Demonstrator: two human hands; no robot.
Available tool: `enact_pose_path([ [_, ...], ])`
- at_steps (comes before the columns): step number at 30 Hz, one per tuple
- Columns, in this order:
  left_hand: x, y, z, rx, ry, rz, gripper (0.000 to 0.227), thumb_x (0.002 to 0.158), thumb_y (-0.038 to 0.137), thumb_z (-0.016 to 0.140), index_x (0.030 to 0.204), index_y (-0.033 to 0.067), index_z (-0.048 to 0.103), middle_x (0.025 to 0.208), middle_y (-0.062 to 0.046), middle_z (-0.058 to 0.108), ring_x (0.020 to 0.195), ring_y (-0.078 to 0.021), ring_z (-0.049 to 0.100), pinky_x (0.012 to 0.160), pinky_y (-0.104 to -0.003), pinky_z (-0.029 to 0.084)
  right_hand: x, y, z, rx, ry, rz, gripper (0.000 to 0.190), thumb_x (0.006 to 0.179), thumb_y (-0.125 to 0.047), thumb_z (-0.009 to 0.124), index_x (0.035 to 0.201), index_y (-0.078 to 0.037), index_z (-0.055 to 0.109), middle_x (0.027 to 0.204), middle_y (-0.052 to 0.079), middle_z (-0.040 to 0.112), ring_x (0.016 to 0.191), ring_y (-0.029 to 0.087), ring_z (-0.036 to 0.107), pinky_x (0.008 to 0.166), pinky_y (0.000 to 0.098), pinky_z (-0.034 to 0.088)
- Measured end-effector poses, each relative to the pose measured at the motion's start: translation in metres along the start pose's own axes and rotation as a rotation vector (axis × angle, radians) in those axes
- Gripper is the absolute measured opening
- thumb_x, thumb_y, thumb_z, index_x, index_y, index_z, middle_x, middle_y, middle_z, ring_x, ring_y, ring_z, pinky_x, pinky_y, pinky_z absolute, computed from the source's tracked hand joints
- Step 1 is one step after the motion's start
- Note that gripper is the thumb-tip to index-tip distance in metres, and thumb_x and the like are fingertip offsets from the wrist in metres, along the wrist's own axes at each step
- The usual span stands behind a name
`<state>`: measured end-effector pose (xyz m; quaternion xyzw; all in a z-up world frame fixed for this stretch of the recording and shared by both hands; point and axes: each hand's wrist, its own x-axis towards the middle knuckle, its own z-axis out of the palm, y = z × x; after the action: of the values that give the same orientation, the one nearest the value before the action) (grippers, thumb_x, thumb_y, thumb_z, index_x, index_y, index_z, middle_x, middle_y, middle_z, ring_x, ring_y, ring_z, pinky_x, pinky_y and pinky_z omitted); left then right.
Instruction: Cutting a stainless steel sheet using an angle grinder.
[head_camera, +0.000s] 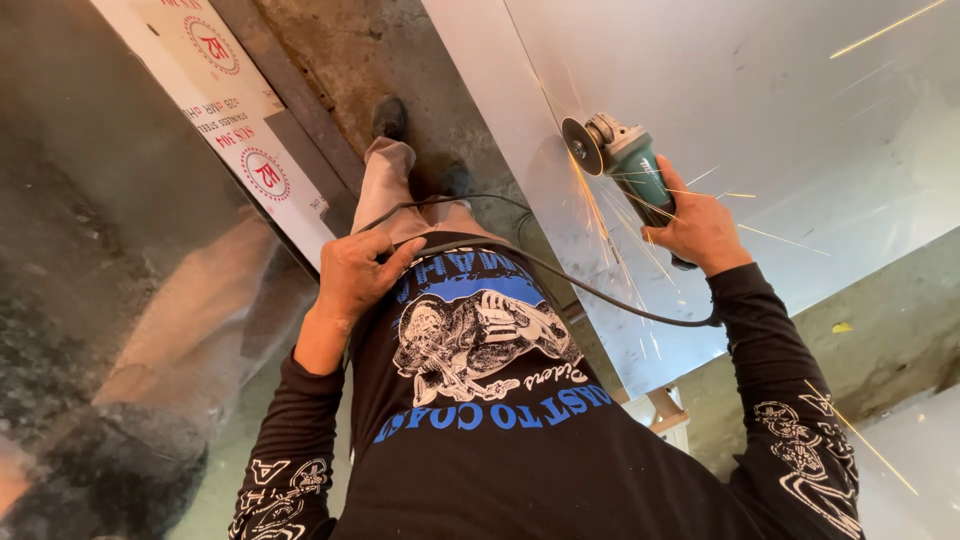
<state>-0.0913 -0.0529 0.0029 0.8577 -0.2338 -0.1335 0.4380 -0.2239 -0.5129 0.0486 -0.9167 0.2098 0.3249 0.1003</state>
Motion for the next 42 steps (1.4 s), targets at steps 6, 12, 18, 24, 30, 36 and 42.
enact_pose_path([
  [6, 0.003, 0.004, 0.0, -0.024, -0.003, 0.011, 0.05, 0.092, 0.034, 0.084, 0.063, 0.004, 0.056, 0.06, -0.011, 0.054, 0.05, -0.0297, 0.05, 0.048, -0.04, 0.038, -0.005, 0.01, 0.009, -0.01, 0.011, -0.012, 0.114, 0.068, -0.032, 0.082, 0.167, -0.027, 0.024, 0.093, 0.021, 0.073, 0.086, 0.044, 0.07, 0.076, 0.0525, 0.056],
  [12, 0.0, -0.001, 0.005, 0.002, -0.006, 0.036, 0.053, 0.091, 0.035, 0.085, 0.06, 0.0042, 0.054, 0.059, -0.012, 0.054, 0.05, -0.0311, 0.051, 0.049, -0.04, 0.039, -0.008, 0.011, 0.02, -0.069, -0.025, 0.036, 0.116, 0.069, -0.033, 0.083, 0.167, -0.028, 0.021, 0.091, 0.02, 0.074, 0.086, 0.044, 0.07, 0.075, 0.053, 0.057],
  [18, 0.004, 0.001, 0.008, 0.006, -0.028, 0.045, 0.051, 0.091, 0.035, 0.084, 0.061, 0.005, 0.056, 0.059, -0.012, 0.054, 0.05, -0.0311, 0.052, 0.048, -0.041, 0.039, -0.002, 0.009, 0.018, -0.024, 0.019, 0.013, 0.114, 0.07, -0.033, 0.081, 0.168, -0.026, 0.022, 0.093, 0.021, 0.074, 0.084, 0.044, 0.07, 0.076, 0.053, 0.057],
  [24, 0.003, 0.001, 0.003, 0.009, -0.007, 0.043, 0.051, 0.091, 0.035, 0.084, 0.061, 0.0049, 0.056, 0.059, -0.012, 0.054, 0.051, -0.0307, 0.052, 0.049, -0.041, 0.039, 0.005, 0.004, 0.014, 0.025, 0.052, -0.012, 0.113, 0.07, -0.033, 0.081, 0.167, -0.027, 0.024, 0.094, 0.021, 0.074, 0.085, 0.044, 0.07, 0.075, 0.0532, 0.057],
  [30, 0.001, 0.003, 0.003, 0.0, 0.009, 0.012, 0.051, 0.091, 0.035, 0.085, 0.062, 0.0041, 0.056, 0.061, -0.013, 0.055, 0.051, -0.0312, 0.051, 0.049, -0.041, 0.039, 0.007, -0.006, 0.004, 0.001, 0.008, 0.029, 0.114, 0.07, -0.032, 0.08, 0.168, -0.028, 0.022, 0.094, 0.021, 0.074, 0.086, 0.044, 0.07, 0.077, 0.0528, 0.057],
  [36, 0.002, 0.006, 0.0, -0.012, 0.023, 0.007, 0.049, 0.09, 0.035, 0.084, 0.063, 0.0044, 0.058, 0.061, -0.013, 0.056, 0.05, -0.0309, 0.051, 0.048, -0.04, 0.039, 0.01, -0.001, 0.009, -0.043, -0.003, 0.012, 0.114, 0.07, -0.033, 0.081, 0.168, -0.028, 0.021, 0.094, 0.021, 0.074, 0.086, 0.044, 0.07, 0.076, 0.0533, 0.056],
  [42, 0.003, 0.003, 0.006, 0.004, 0.005, 0.01, 0.049, 0.091, 0.035, 0.084, 0.062, 0.0047, 0.058, 0.059, -0.012, 0.056, 0.05, -0.0309, 0.053, 0.048, -0.041, 0.04, 0.013, 0.0, 0.012, 0.012, 0.01, 0.001, 0.115, 0.07, -0.033, 0.082, 0.167, -0.028, 0.021, 0.094, 0.021, 0.074, 0.087, 0.044, 0.07, 0.076, 0.0527, 0.056],
])
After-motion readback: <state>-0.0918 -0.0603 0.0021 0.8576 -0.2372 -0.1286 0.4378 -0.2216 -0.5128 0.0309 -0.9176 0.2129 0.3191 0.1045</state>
